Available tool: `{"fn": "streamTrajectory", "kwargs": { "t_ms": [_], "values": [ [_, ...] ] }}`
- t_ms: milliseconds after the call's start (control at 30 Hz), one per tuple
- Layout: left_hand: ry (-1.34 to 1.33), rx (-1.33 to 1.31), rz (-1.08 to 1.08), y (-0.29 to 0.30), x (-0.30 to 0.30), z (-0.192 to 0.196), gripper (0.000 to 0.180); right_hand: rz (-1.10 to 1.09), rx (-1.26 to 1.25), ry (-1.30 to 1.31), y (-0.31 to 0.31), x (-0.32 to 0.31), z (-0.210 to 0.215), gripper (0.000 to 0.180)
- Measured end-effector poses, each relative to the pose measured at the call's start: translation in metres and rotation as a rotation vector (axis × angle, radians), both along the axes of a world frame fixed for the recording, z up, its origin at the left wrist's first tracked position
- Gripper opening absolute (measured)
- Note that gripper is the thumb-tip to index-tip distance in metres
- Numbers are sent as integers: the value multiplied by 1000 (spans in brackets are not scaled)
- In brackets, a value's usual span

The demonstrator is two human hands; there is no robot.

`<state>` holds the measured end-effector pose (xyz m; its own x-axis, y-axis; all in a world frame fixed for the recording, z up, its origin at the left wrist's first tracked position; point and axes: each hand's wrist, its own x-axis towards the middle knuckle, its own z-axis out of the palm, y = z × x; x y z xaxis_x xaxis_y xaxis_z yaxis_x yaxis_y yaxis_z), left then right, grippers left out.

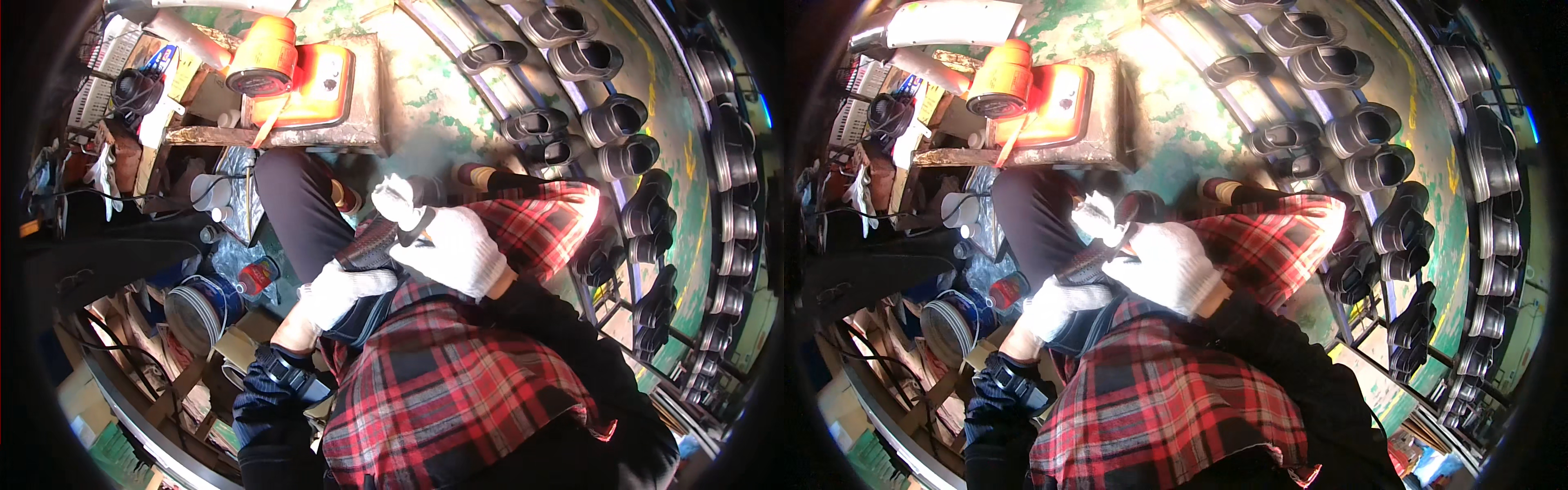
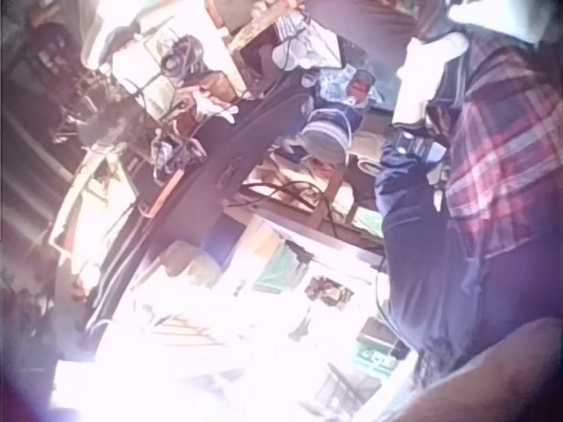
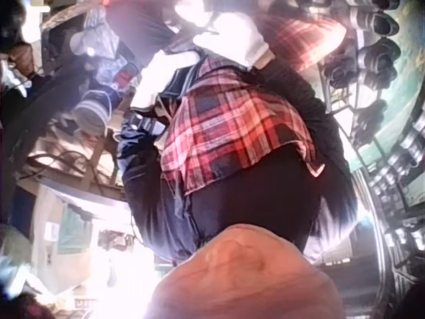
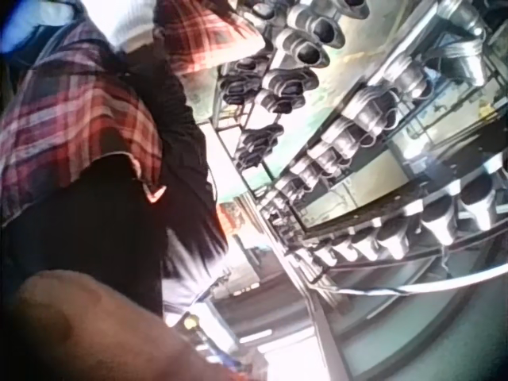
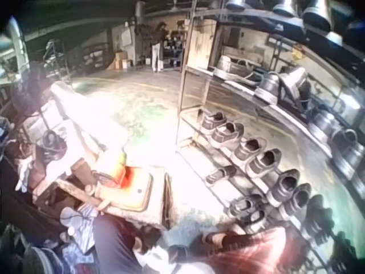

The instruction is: Cleaning a black shoe using a small brush and cloth in a workshop environment.

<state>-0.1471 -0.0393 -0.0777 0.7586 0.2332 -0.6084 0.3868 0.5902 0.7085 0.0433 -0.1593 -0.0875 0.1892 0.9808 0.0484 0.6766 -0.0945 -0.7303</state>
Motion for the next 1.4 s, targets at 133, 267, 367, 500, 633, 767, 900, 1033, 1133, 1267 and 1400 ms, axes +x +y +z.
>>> {"fn": "streamTrajectory", "kwargs": {
  "t_ms": [133, 267, 367, 500, 633, 767, 900, 1033, 1133, 1267, 1400],
  "values": [
    [134, -67, -31, 7, -3, -6, 32, -90, -59, -5, -9, 10, -6, 28],
    [143, -44, -52, 5, -6, -15, 32, -106, 41, 384, -12, 8, 0, 51],
    [-69, 117, -153, 9, -24, -34, 29, -71, 38, 135, -2, -4, 1, 31],
    [0, -26, -65, 5, -7, -17, 27, -83, 14, 94, -10, 3, -3, 30],
    [-29, 96, -155, 8, -12, -22, 25, -192, -45, 348, -19, 6, -4, 32],
    [-33, 70, -122, 7, -13, -23, 22, -66, 8, 156, -5, -4, 5, 29],
    [-136, 205, -176, 12, -24, -34, 21, -159, 101, 107, -11, 9, -10, 39],
    [-126, 199, -204, 15, -18, -31, 25, -147, 113, 231, -8, 10, -2, 25],
    [-149, 345, -229, 15, -13, -14, 27, -18, 121, 90, 1, 8, 1, 24],
    [149, 822, -398, 11, -11, 5, 41, -699, -244, 422, -2, 49, -12, 34],
    [7, 1364, -466, -15, -11, -12, 28, -413, -78, 1263, 12, 60, -25, 36]
  ]
}}
